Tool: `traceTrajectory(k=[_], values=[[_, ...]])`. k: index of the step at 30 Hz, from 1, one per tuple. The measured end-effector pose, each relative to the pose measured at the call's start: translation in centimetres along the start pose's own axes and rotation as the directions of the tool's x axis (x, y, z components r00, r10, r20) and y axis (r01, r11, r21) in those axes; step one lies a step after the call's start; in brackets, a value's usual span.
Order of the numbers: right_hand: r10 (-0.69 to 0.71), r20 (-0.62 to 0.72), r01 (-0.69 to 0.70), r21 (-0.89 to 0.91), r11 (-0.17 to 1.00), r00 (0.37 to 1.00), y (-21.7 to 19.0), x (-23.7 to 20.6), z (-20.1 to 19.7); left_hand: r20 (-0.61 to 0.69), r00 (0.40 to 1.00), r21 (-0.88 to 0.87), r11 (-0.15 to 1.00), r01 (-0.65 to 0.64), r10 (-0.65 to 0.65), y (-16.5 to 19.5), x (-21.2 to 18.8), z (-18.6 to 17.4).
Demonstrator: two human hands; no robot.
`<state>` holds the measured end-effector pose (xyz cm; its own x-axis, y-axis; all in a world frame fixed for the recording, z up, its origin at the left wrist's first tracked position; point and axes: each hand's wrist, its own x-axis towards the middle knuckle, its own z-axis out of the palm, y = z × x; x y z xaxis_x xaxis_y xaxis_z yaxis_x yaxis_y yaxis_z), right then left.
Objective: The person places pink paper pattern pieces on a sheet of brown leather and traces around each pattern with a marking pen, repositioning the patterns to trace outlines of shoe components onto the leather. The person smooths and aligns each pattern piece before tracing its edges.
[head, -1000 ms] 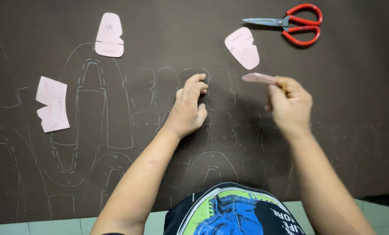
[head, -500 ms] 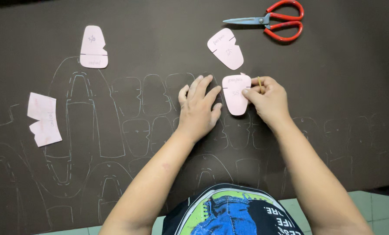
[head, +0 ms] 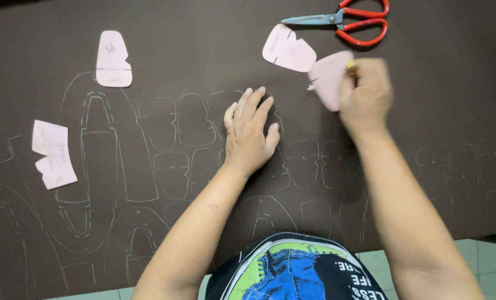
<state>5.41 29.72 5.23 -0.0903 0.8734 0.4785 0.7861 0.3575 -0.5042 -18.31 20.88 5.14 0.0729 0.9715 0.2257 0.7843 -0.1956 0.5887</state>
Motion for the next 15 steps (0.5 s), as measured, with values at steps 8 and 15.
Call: traceTrajectory(k=[8, 15], values=[[0.487, 0.207, -0.516, 0.524, 0.677, 0.849, -0.9, 0.1, -2.8, -0.011, 1.000, -0.010, 1.000, 0.008, -0.008, 0.3, 0.1, 0.2], [0.523, 0.528, -0.733, 0.357, 0.578, 0.669, -4.1, -1.7, -0.2, -0.032, 0.999, -0.003, 1.000, 0.000, -0.001, 0.0, 0.0, 0.2]])
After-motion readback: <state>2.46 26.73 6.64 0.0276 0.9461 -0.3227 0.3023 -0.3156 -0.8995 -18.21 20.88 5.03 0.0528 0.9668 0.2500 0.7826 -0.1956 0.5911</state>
